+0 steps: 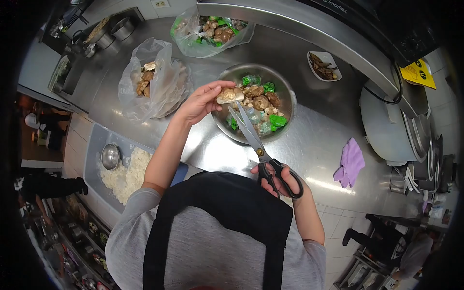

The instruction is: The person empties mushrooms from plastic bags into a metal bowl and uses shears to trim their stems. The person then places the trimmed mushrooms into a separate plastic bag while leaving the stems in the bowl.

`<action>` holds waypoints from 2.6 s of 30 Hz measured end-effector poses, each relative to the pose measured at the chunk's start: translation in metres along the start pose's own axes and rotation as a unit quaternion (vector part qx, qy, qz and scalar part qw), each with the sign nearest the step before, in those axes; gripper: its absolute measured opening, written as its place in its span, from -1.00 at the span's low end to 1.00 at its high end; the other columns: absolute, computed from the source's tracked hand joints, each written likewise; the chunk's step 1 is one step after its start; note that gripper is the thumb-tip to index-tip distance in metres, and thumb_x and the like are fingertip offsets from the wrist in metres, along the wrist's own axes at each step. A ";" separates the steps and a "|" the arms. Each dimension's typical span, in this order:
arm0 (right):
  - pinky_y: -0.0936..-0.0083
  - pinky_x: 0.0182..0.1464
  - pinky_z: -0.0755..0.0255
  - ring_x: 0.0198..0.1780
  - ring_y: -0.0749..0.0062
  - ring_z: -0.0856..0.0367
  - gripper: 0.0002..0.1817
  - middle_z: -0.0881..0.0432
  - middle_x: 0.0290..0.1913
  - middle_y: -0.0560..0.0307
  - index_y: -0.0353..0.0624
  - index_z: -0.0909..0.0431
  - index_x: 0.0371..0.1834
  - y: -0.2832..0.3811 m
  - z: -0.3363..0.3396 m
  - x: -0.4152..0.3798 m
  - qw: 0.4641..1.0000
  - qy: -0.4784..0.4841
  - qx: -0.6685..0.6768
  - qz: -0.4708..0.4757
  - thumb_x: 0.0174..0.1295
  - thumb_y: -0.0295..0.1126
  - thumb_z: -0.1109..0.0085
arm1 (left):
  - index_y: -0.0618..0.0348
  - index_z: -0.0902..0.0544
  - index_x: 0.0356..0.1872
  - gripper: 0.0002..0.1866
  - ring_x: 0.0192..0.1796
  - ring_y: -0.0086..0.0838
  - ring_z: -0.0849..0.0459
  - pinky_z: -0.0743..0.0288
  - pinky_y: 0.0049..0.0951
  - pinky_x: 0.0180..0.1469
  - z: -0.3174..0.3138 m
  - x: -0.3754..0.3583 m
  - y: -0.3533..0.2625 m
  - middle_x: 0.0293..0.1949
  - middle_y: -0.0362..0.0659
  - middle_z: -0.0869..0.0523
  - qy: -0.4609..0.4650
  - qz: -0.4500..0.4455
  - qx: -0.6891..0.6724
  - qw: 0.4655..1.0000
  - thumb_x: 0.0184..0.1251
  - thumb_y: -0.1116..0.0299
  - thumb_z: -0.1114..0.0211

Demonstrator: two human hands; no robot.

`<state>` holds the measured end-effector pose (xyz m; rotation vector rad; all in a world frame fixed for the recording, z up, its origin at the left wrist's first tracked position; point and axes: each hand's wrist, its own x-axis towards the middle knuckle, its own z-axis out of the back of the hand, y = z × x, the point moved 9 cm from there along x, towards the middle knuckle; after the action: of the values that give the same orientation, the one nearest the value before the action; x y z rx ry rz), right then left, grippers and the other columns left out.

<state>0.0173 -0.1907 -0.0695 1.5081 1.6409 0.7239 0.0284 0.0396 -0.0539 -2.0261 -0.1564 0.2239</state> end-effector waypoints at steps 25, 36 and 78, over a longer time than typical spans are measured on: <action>0.72 -0.69 -0.20 -0.72 0.61 -0.27 0.01 -0.34 -0.63 0.19 -0.50 -0.15 0.13 -0.009 0.026 -0.016 0.987 -0.065 0.128 0.067 0.08 0.41 0.33 | 0.24 -0.45 0.06 -0.56 0.26 -0.22 -0.33 -0.27 -0.31 0.18 0.188 -0.127 -0.121 0.19 0.15 -0.36 -0.531 -0.189 0.566 0.602 0.10 0.44 -0.27; 0.66 -0.64 -0.26 -0.66 0.56 -0.31 -0.09 -0.35 -0.55 0.18 -0.42 -0.13 0.19 0.003 0.033 -0.002 0.980 -0.107 0.110 0.125 0.17 0.33 0.37 | 0.21 -0.56 -0.12 -0.65 0.02 -0.15 -0.50 -0.37 -0.33 0.08 -0.021 0.056 0.008 -0.09 -0.04 -0.58 -0.069 -0.191 0.582 0.787 -0.02 0.46 -0.27; 0.75 -0.43 -0.21 -0.48 0.70 -0.27 -0.34 -0.38 -0.52 0.34 -0.34 -0.38 0.02 0.008 0.081 -0.031 0.850 -0.417 -0.322 0.018 -0.13 -0.28 -0.46 | 0.27 -0.45 0.04 -0.60 0.12 -0.42 -0.47 -0.34 -0.44 0.12 0.164 -0.150 -0.151 0.03 -0.11 -0.53 -0.454 -0.418 0.260 0.743 0.14 0.55 -0.24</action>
<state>0.0896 -0.2278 -0.1018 1.0989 0.6120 0.4519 -0.1566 0.2190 0.0224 -0.9727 -1.4146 0.5801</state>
